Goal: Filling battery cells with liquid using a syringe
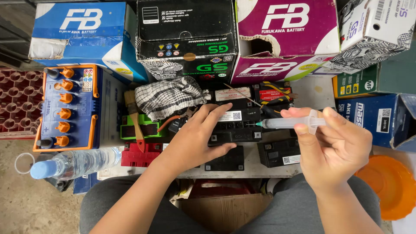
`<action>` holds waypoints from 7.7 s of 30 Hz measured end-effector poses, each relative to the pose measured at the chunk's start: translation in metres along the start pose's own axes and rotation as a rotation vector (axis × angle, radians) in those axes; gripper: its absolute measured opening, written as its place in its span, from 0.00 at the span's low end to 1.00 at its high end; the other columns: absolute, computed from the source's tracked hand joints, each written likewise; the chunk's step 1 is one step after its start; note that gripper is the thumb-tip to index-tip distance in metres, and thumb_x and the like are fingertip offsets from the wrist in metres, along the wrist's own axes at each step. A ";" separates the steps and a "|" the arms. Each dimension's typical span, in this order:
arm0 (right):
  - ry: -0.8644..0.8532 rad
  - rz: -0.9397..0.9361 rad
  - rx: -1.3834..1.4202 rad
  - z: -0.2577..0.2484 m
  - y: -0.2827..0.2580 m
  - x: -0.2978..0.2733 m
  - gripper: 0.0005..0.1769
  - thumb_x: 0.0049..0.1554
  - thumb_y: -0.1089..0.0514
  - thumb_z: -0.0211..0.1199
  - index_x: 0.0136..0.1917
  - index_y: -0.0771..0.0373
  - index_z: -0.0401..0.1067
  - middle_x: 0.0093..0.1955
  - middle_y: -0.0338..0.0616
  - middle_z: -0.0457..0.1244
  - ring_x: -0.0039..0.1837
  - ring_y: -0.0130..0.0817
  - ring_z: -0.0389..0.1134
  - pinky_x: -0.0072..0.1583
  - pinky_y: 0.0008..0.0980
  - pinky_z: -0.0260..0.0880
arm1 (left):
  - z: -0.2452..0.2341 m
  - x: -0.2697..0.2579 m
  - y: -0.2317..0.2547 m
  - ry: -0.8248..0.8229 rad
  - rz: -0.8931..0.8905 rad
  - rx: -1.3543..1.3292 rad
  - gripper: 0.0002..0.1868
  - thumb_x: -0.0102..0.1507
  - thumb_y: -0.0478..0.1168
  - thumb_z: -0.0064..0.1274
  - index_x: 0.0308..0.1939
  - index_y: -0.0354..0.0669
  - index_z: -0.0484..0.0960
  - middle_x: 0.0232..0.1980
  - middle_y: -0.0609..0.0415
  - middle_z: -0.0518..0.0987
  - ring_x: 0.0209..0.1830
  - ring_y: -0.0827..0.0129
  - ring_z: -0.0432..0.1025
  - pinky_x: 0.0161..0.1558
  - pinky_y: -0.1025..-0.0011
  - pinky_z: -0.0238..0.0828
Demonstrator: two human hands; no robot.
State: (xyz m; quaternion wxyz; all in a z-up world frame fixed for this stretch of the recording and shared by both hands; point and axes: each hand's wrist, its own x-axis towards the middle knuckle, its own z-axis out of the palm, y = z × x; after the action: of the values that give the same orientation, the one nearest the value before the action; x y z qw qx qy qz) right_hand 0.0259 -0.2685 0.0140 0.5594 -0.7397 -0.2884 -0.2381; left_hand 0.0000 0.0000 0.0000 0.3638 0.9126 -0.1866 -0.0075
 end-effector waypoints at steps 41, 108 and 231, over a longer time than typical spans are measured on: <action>0.035 0.064 -0.005 0.004 -0.004 0.004 0.20 0.68 0.72 0.57 0.68 0.64 0.55 0.52 0.69 0.63 0.54 0.64 0.77 0.50 0.42 0.82 | -0.001 0.000 0.001 -0.012 -0.006 -0.009 0.44 0.63 0.54 0.62 0.77 0.47 0.57 0.63 0.43 0.69 0.54 0.51 0.73 0.53 0.58 0.73; -0.209 -0.262 -0.671 -0.055 -0.038 -0.049 0.19 0.62 0.65 0.68 0.65 0.55 0.72 0.57 0.36 0.71 0.65 0.46 0.68 0.76 0.62 0.53 | 0.097 -0.045 0.102 0.313 0.336 -0.030 0.31 0.65 0.40 0.64 0.69 0.46 0.67 0.72 0.41 0.68 0.76 0.43 0.64 0.77 0.35 0.57; 0.206 0.465 -0.853 -0.260 0.136 -0.338 0.18 0.52 0.68 0.73 0.56 0.67 0.75 0.56 0.47 0.68 0.65 0.49 0.70 0.67 0.46 0.71 | 0.435 0.143 0.258 -1.122 0.357 0.587 0.22 0.62 0.32 0.48 0.60 0.39 0.80 0.64 0.48 0.78 0.61 0.50 0.74 0.63 0.46 0.70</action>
State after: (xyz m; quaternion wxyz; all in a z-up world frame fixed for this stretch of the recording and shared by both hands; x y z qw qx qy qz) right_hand -0.1309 -0.6018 -0.2409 0.2710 -0.9200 0.0642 -0.2757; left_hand -0.0187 -0.5091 -0.1307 -0.0573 0.7865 -0.4909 -0.3703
